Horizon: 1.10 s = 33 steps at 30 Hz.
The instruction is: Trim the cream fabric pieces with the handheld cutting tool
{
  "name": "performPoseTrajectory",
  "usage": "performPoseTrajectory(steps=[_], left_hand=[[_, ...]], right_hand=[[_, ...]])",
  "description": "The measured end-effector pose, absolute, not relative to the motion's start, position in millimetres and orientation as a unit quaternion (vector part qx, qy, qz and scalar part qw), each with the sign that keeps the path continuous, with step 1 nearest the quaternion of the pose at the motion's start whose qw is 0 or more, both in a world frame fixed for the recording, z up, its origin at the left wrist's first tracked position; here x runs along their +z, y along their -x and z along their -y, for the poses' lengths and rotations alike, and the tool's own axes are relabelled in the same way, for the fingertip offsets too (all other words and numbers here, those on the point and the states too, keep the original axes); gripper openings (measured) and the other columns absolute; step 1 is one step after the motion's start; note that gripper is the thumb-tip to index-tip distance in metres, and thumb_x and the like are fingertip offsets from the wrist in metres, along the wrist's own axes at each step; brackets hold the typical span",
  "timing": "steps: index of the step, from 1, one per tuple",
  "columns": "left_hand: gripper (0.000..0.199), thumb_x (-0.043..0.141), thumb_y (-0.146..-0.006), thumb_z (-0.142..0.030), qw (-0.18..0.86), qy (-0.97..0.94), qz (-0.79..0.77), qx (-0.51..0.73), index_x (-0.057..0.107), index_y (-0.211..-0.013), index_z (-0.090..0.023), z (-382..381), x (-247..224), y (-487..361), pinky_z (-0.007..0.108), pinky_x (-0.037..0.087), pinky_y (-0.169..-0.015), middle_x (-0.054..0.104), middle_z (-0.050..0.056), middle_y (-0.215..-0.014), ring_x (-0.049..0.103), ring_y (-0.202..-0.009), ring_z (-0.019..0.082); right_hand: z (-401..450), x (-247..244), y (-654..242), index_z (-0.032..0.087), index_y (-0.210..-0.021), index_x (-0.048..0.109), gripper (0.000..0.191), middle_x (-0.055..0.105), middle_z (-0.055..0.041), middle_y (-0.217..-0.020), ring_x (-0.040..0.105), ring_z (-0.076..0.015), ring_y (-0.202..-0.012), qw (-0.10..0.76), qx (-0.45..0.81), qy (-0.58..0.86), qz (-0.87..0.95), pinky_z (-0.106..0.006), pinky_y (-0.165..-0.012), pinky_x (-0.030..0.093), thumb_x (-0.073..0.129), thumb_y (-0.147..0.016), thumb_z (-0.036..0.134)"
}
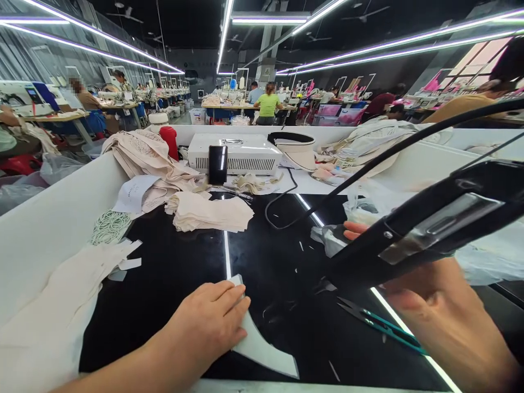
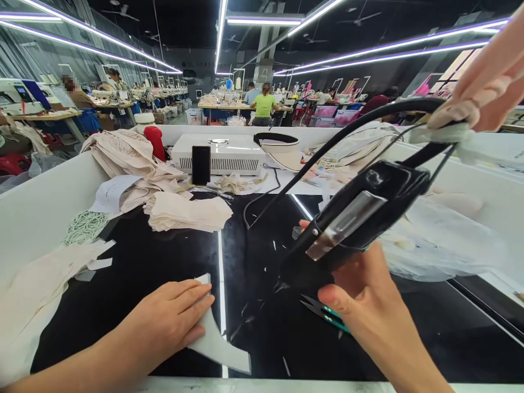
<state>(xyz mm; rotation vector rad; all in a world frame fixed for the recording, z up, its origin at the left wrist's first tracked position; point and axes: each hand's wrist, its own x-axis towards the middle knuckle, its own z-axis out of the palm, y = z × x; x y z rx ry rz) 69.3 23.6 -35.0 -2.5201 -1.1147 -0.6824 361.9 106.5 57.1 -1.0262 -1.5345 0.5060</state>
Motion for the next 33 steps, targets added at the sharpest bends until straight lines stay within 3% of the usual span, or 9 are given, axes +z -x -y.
performPoseTrajectory(steps=[3,5,7,15,21,33], left_hand=[[0.035,0.047,-0.111,-0.041,0.162,0.872,0.397,-0.235,0.067,-0.124,-0.014,-20.1,-37.1,-70.6,0.03,0.055,-0.09,0.075,0.005,-0.126,0.07,-0.114,0.018],[0.037,0.047,-0.112,-0.042,0.164,0.871,0.403,-0.228,0.066,-0.127,-0.014,-16.9,-38.7,-71.1,0.031,0.054,-0.094,0.073,0.005,-0.13,0.068,-0.119,0.019],[0.039,0.048,-0.111,-0.043,0.16,0.872,0.407,-0.22,0.064,-0.13,-0.014,-14.4,-40.8,-71.0,0.032,0.053,-0.098,0.071,0.005,-0.134,0.066,-0.123,0.02],[0.039,0.05,-0.109,-0.041,0.179,0.872,0.399,-0.221,0.068,-0.126,-0.011,-9.3,-39.3,-71.1,0.031,0.051,-0.099,0.072,0.008,-0.131,0.065,-0.121,0.021],[0.039,0.042,-0.112,-0.036,0.196,0.862,0.396,-0.25,0.071,-0.119,-0.01,-8.5,-32.4,-73.2,0.029,0.051,-0.094,0.076,0.007,-0.123,0.067,-0.115,0.02],[0.038,0.044,-0.112,-0.035,0.195,0.853,0.393,-0.282,0.074,-0.113,-0.011,-9.9,-30.1,-73.8,0.03,0.053,-0.092,0.078,0.007,-0.117,0.071,-0.11,0.02]], right_hand=[[-110.2,65.3,-337.2,0.035,-0.117,0.072,0.059,0.078,-0.01,-0.102,0.078,-0.0319,-0.08,0.615,0.308,0.353,0.634,-0.049,-0.072,0.067,0.089,-0.067,0.064],[-111.6,67.2,-319.7,0.035,-0.116,0.071,0.052,0.074,-0.004,-0.085,0.07,-0.0239,-0.061,0.653,0.343,0.306,0.602,-0.041,-0.056,0.063,0.092,-0.071,0.05],[-112.5,66.8,-302.5,0.034,-0.114,0.071,0.048,0.068,-0.0003,-0.078,0.064,-0.0202,-0.056,0.67,0.353,0.284,0.588,-0.037,-0.05,0.059,0.092,-0.072,0.044],[-114.6,51.2,-243.9,0.028,-0.115,0.063,0.046,0.065,0.0038,-0.078,0.06,-0.0142,-0.054,0.683,0.439,0.194,0.551,-0.029,-0.047,0.054,0.087,-0.079,0.045],[-119.7,38.8,-217.7,0.027,-0.117,0.057,0.05,0.065,0.005,-0.078,0.061,-0.0137,-0.054,0.67,0.476,0.164,0.546,-0.029,-0.048,0.054,0.084,-0.081,0.049],[-118.7,30.5,-210.9,0.028,-0.12,0.055,0.055,0.065,0.0041,-0.081,0.061,-0.0133,-0.054,0.655,0.53,0.131,0.522,-0.028,-0.048,0.053,0.085,-0.08,0.05]])
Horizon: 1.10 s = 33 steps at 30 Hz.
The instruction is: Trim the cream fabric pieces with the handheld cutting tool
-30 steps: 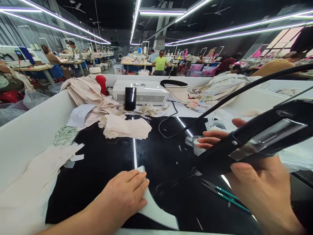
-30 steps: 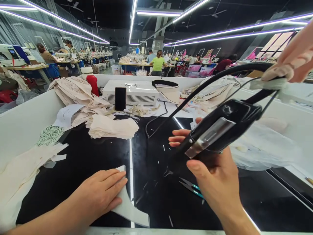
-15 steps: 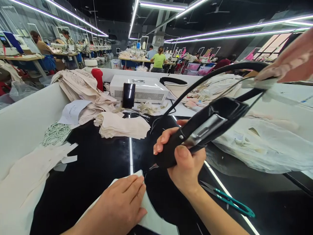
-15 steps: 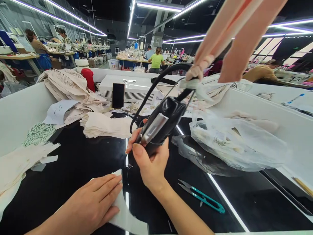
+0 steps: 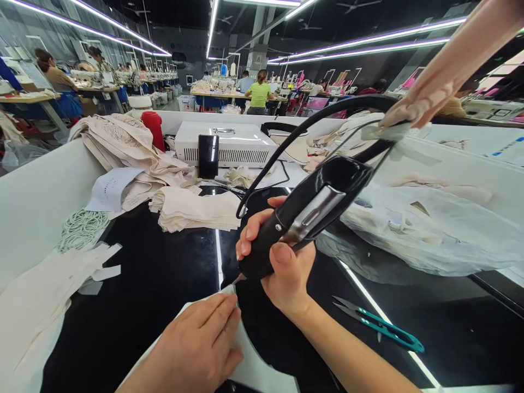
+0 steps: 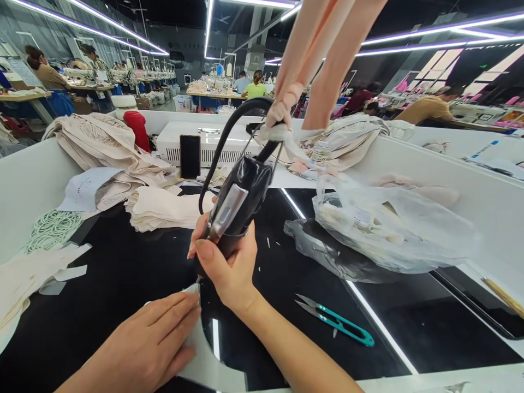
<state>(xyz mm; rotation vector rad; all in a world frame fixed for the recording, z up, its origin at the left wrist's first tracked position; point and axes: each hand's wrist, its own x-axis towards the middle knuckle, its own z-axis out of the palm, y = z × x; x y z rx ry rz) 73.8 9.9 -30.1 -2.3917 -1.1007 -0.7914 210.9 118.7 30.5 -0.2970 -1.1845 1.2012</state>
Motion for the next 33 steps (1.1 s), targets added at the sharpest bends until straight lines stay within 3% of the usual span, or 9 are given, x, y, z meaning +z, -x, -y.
performPoseTrajectory(steps=[7,25,33], left_hand=[[0.034,0.052,-0.109,-0.036,0.187,0.863,0.387,-0.267,0.073,-0.116,-0.01,-11.3,-29.2,-71.7,0.03,0.053,-0.097,0.077,0.007,-0.121,0.07,-0.115,0.02],[0.041,0.038,-0.113,-0.035,0.192,0.853,0.414,-0.254,0.074,-0.116,-0.014,-4.7,-30.2,-71.6,0.03,0.053,-0.089,0.077,0.004,-0.123,0.071,-0.112,0.019],[0.038,0.043,-0.112,-0.036,0.176,0.855,0.415,-0.257,0.073,-0.118,-0.013,-4.5,-30.1,-70.0,0.029,0.053,-0.091,0.077,0.004,-0.124,0.07,-0.113,0.019]], right_hand=[[-118.4,31.3,-211.6,0.028,-0.118,0.056,0.052,0.066,0.0041,-0.08,0.06,-0.0124,-0.054,0.651,0.539,0.117,0.522,-0.026,-0.049,0.053,0.085,-0.081,0.048],[-116.8,31.3,-207.7,0.029,-0.114,0.056,0.051,0.065,0.0041,-0.079,0.06,-0.0137,-0.053,0.654,0.516,0.142,0.535,-0.028,-0.047,0.052,0.085,-0.079,0.052],[-117.1,32.0,-209.0,0.028,-0.116,0.056,0.05,0.066,0.0041,-0.078,0.061,-0.0136,-0.052,0.654,0.511,0.136,0.541,-0.027,-0.046,0.051,0.084,-0.081,0.05]])
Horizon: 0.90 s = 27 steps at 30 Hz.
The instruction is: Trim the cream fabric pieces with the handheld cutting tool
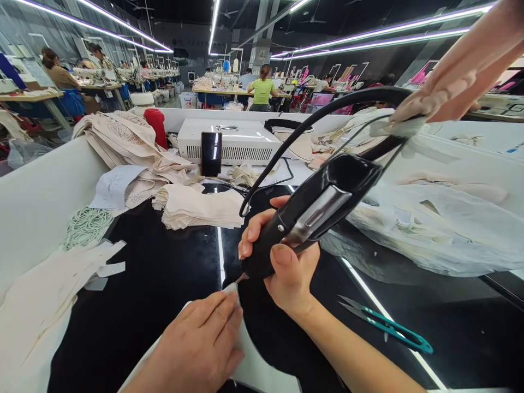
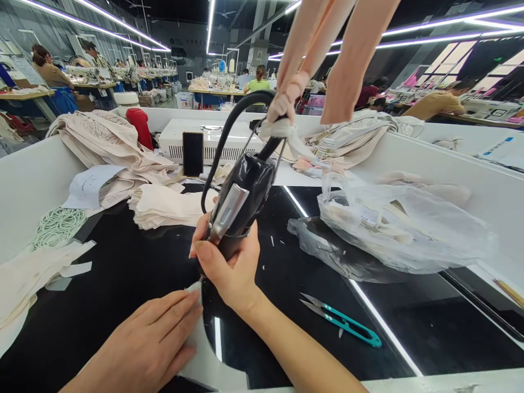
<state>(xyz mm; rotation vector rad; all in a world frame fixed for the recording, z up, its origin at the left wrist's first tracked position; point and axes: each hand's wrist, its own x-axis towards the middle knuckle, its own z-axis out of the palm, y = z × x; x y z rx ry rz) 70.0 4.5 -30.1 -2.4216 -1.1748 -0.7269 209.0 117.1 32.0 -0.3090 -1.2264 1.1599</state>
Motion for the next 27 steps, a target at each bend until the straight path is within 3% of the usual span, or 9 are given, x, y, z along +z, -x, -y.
performPoseTrajectory(steps=[14,27], left_hand=[[0.035,0.046,-0.111,-0.035,0.17,0.857,0.415,-0.253,0.072,-0.119,-0.013,-5.3,-31.7,-69.7,0.03,0.054,-0.088,0.076,0.005,-0.125,0.069,-0.113,0.02],[0.038,0.041,-0.113,-0.034,0.167,0.851,0.419,-0.268,0.071,-0.118,-0.013,-4.3,-30.3,-70.1,0.031,0.053,-0.09,0.076,0.005,-0.125,0.069,-0.115,0.02]], right_hand=[[-116.2,34.8,-208.9,0.027,-0.118,0.056,0.051,0.066,0.004,-0.078,0.06,-0.0136,-0.053,0.655,0.52,0.132,0.532,-0.028,-0.048,0.051,0.085,-0.081,0.048],[-113.1,35.2,-205.2,0.028,-0.107,0.055,0.036,0.065,0.005,-0.078,0.06,-0.012,-0.054,0.652,0.503,0.128,0.552,-0.026,-0.049,0.051,0.081,-0.087,0.042]])
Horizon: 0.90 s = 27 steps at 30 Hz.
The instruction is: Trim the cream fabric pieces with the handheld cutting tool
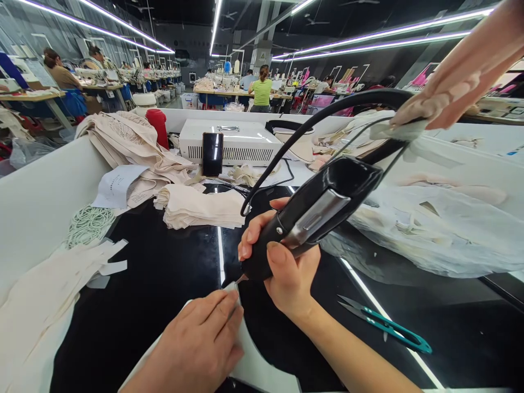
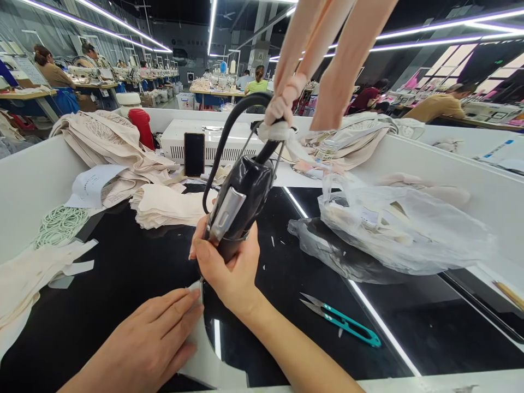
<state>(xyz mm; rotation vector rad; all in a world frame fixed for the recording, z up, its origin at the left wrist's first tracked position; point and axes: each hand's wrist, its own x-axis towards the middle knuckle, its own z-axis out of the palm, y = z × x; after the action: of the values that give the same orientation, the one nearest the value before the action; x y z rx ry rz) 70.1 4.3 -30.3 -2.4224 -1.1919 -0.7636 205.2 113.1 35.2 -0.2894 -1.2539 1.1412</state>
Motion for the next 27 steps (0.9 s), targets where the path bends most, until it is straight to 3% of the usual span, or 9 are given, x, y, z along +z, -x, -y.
performPoseTrajectory(steps=[27], left_hand=[[0.04,0.037,-0.114,-0.033,0.138,0.846,0.437,-0.272,0.071,-0.117,-0.014,-4.5,-27.6,-68.9,0.03,0.057,-0.085,0.077,0.003,-0.123,0.072,-0.108,0.02]], right_hand=[[-113.1,33.3,-204.4,0.027,-0.117,0.058,0.045,0.067,0.0045,-0.079,0.06,-0.0112,-0.055,0.657,0.525,0.109,0.53,-0.025,-0.049,0.051,0.085,-0.084,0.042]])
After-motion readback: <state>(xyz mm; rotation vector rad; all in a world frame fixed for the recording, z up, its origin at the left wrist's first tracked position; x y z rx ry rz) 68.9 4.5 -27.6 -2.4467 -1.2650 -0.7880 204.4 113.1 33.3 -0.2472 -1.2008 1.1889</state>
